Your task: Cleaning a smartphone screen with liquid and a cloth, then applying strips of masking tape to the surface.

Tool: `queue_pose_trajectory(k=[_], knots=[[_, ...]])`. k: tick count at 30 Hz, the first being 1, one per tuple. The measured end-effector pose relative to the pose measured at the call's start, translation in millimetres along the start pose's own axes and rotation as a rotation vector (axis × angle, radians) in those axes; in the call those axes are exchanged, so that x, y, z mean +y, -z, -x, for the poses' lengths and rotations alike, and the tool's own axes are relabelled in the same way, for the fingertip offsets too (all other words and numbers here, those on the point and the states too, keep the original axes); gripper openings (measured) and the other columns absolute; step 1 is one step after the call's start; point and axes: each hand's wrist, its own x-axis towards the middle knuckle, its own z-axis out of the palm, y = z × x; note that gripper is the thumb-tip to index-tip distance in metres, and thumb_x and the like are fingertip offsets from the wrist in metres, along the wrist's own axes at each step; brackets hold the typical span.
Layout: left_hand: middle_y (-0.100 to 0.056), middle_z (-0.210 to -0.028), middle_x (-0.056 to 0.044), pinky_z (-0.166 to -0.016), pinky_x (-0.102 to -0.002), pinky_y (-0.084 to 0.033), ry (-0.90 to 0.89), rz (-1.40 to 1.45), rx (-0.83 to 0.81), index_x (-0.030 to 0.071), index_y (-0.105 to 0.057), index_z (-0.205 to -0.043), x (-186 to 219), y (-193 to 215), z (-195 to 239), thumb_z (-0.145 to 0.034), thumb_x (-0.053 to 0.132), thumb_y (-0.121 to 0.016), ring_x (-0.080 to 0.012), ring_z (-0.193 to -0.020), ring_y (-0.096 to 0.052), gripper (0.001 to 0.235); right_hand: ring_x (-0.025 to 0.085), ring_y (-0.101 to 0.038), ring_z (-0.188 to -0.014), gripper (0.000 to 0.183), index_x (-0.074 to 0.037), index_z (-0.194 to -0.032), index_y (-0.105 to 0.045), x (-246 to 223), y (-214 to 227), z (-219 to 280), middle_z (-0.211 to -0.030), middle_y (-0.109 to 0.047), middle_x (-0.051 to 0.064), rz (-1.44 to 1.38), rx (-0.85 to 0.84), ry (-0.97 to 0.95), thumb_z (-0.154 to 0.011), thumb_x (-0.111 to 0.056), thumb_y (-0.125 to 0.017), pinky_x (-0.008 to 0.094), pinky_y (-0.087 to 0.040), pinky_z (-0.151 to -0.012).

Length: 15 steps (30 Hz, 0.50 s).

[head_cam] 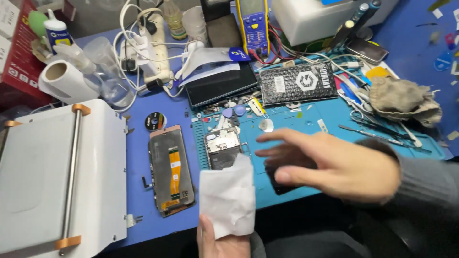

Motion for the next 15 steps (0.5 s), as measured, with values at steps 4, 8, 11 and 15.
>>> queue_pose_trajectory(k=[4,8,11,15], knots=[[-0.063,-0.139,-0.042,-0.102,-0.059,-0.048,-0.049,0.134,-0.243,-0.018,-0.052,-0.144,-61,-64,-42,-0.099,0.026,-0.043,-0.0529,-0.126,-0.060,0.064,0.014,-0.070,-0.125,0.052,-0.003,-0.141,-0.062,52,-41,38,-0.139,-0.075,0.007,-0.424,0.188,0.112,-0.095,-0.028,-0.065,0.032,-0.058,-0.104],[-0.062,-0.141,-0.043,-0.107,-0.058,-0.046,0.115,0.238,-0.255,-0.023,-0.053,-0.143,-105,-86,-28,-0.095,0.015,-0.046,-0.0521,-0.128,-0.059,0.061,0.014,-0.069,-0.114,0.050,0.003,-0.132,-0.072,103,-64,50,-0.136,-0.076,0.008,-0.582,0.587,-0.028,-0.098,-0.030,-0.055,0.030,-0.059,-0.092],[-0.065,-0.136,-0.030,-0.100,-0.039,-0.058,0.038,0.107,-0.715,-0.013,-0.046,-0.149,-145,-62,-48,-0.096,0.006,-0.060,-0.0342,-0.118,-0.068,0.059,0.023,-0.067,-0.127,0.055,0.009,-0.135,-0.065,112,-53,61,-0.144,-0.070,0.019,-0.682,0.708,0.010,-0.101,-0.030,-0.048,0.033,-0.053,-0.105],[-0.074,-0.129,-0.027,-0.099,-0.032,-0.058,-0.211,-0.244,-0.758,-0.006,-0.046,-0.151,-128,-81,-34,-0.091,0.013,-0.071,-0.0265,-0.111,-0.075,0.068,0.021,-0.070,-0.087,0.041,0.009,-0.109,-0.076,159,-32,97,-0.098,-0.079,0.014,-0.557,0.815,-0.209,-0.106,-0.025,-0.052,0.035,-0.057,-0.077]])
